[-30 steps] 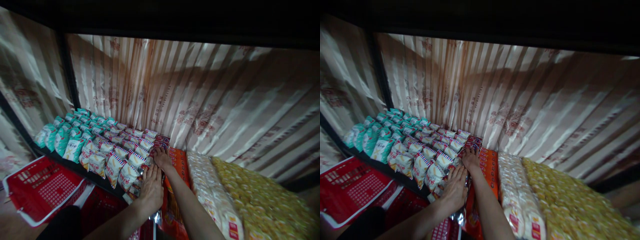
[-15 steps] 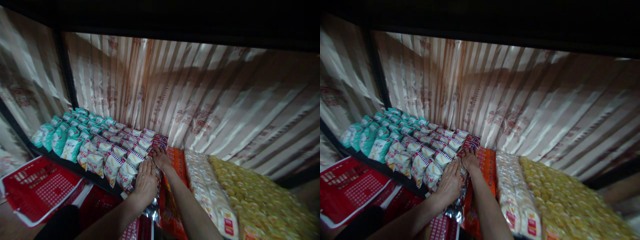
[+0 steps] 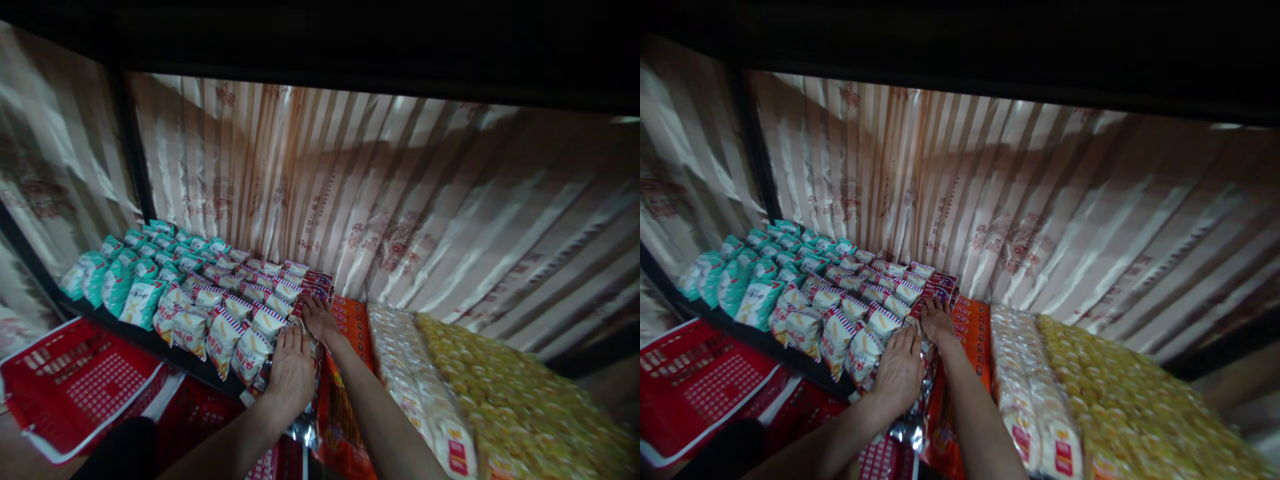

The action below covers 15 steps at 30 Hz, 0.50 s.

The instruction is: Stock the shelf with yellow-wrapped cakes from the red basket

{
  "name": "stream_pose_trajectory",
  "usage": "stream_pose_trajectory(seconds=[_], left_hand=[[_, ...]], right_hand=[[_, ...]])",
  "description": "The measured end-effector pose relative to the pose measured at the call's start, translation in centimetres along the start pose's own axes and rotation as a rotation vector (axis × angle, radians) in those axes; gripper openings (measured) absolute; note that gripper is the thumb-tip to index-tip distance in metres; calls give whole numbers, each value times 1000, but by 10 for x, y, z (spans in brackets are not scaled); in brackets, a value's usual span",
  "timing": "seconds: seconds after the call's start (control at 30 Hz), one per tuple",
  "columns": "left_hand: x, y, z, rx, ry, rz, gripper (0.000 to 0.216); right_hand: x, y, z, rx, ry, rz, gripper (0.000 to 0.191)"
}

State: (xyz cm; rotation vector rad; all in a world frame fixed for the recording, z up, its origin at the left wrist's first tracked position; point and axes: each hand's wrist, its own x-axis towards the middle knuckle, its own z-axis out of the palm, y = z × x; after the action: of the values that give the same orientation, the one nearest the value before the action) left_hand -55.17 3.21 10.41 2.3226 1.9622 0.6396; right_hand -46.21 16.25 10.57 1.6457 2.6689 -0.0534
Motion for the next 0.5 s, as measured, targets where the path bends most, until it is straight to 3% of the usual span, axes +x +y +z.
stream_pose_trajectory(seconds=[0.27,0.5], left_hand=[[3,2,-4,-32,13,-31,53],[3,-1,-4,-56,43,-13,50]], right_hand=[[0,0,-3,77,31,229,52],[-7,-5,-14,97,127,280,51]])
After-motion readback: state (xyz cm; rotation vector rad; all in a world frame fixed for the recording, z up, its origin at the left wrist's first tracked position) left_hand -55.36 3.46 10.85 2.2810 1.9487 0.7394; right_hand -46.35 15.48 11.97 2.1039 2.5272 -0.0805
